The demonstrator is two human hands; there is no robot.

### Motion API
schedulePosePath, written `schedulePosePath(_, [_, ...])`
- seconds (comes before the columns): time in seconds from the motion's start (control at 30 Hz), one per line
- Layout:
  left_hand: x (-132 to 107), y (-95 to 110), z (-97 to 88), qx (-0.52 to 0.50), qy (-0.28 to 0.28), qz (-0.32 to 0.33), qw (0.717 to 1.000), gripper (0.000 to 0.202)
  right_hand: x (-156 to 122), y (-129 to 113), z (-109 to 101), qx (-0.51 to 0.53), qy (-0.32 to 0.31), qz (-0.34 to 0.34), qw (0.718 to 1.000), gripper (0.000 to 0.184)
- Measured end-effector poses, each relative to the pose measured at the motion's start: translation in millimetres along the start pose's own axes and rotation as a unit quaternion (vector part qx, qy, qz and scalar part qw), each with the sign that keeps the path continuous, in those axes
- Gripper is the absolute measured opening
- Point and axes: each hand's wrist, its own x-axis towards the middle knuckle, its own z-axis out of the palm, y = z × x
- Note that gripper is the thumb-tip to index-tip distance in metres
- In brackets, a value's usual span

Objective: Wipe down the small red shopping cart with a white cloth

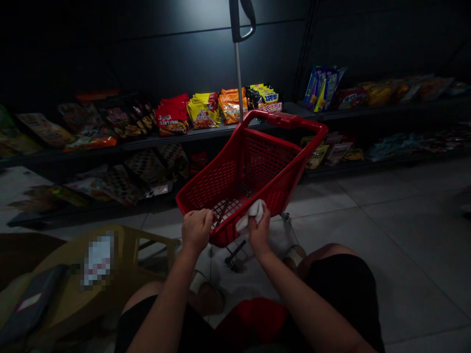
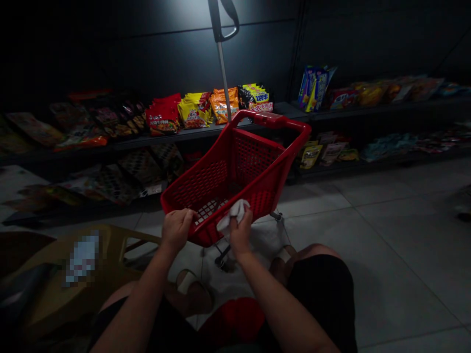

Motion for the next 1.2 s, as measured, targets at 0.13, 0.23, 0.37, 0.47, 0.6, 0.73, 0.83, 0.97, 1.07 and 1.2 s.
schedulePosePath(0.13, [-1.4,0.3,-1.9,0.006,-0.002,0.0,1.0,0.045,-72.7,-25.0,24.7,0.022,-0.176,-0.079,0.981,0.052])
schedulePosePath(0.23, [-1.2,-3.4,-4.0,0.011,-0.008,0.009,1.0,0.047,-84.2,-41.0,23.2,0.011,-0.279,-0.109,0.954,0.058])
schedulePosePath(0.37, [-0.3,-5.8,-3.5,0.007,-0.008,0.001,1.0,0.048,-66.4,-30.2,16.3,-0.034,-0.262,-0.191,0.945,0.05])
schedulePosePath(0.47, [0.6,-5.9,-3.0,0.003,-0.012,-0.006,1.0,0.048,-62.3,0.5,10.7,-0.132,-0.291,-0.259,0.911,0.032])
schedulePosePath(0.6, [1.2,-7.2,-3.6,0.0,-0.021,-0.005,1.0,0.048,-72.2,24.1,6.0,-0.195,-0.287,-0.203,0.916,0.031])
schedulePosePath(0.73, [0.6,-9.2,-3.0,-0.006,-0.009,-0.005,1.0,0.047,-74.3,11.8,9.6,-0.153,-0.297,-0.231,0.914,0.035])
schedulePosePath(0.83, [0.6,-10.9,-3.3,-0.008,-0.003,0.0,1.0,0.048,-55.6,14.8,-2.1,-0.128,-0.303,-0.238,0.914,0.034])
schedulePosePath(0.97, [1.8,-11.3,-6.5,-0.001,-0.016,0.01,1.0,0.049,-8.3,47.7,-40.8,-0.123,-0.106,-0.088,0.983,0.037])
schedulePosePath(1.07, [1.7,-5.6,-8.0,0.017,-0.028,0.013,0.999,0.049,13.8,52.7,-50.0,-0.124,0.002,-0.028,0.992,0.046])
schedulePosePath(1.2, [-1.4,9.5,-8.1,0.093,-0.061,-0.007,0.994,0.047,-10.5,7.7,-19.6,-0.065,-0.067,-0.062,0.994,0.045])
